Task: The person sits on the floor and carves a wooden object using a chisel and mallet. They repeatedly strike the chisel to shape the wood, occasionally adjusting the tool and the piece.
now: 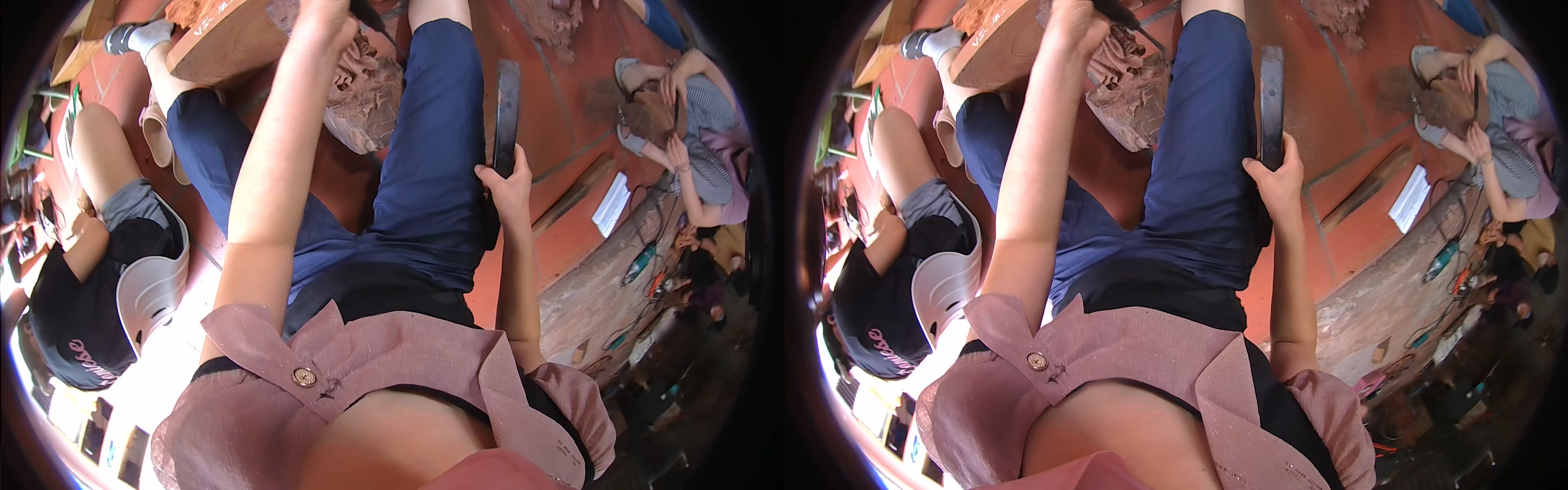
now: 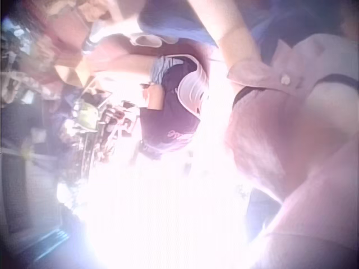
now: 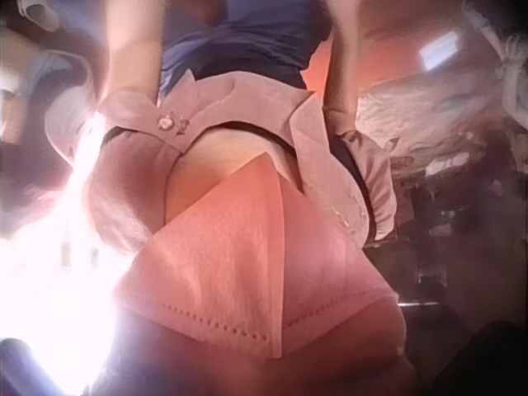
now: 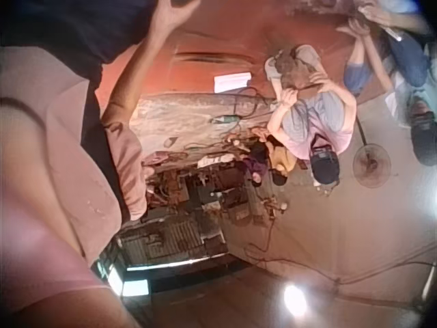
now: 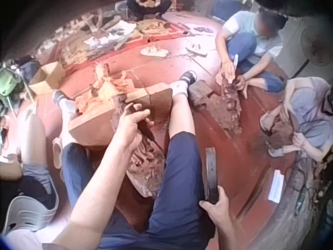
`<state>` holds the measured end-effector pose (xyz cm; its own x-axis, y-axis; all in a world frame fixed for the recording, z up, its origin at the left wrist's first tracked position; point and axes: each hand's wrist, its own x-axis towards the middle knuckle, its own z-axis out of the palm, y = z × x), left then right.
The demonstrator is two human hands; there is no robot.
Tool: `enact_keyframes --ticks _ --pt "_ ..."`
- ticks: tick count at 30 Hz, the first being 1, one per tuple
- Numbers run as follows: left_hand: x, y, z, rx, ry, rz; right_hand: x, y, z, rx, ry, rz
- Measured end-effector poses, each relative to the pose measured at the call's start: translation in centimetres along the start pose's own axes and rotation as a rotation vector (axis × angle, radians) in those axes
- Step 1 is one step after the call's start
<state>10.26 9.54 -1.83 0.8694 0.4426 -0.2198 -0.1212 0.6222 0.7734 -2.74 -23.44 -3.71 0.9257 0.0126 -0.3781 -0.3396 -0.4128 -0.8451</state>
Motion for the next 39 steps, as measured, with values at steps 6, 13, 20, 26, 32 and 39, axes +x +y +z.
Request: enact_keyframes --ticks 6,13,20,26,32,39 --pt "0.4 -0.3 -0.8 0.425 -0.369 0.096 0.1 -1.1 0.2 -0.087 -0.049 -0.029" --pt "-0.5 -1.5 0.3 1.020 -0.214 0.351 0.8 -1.2 0.0 -0.085 -0.082 -0.046" --pt "-1.4 -2.5 0.9 1.339 -0.199 0.608 2.1 -2.9 -0.1 -0.075 -0.138 -0.144" --pt "-2.0 -3.2 2.0 1.287 -0.380 0.602 4.5 -6.8 -0.4 -0.095 -0.097 -0.363" --pt "-0.4 -3.2 0.2 1.367 -0.215 0.521 8.0 -10.9 -1.0 -0.076 -0.050 -0.629" --pt "-0.3 -0.1 0.4 1.367 -0.297 0.157 7.6 -14.6 -1.4 -0.145 0.012 -0.652"
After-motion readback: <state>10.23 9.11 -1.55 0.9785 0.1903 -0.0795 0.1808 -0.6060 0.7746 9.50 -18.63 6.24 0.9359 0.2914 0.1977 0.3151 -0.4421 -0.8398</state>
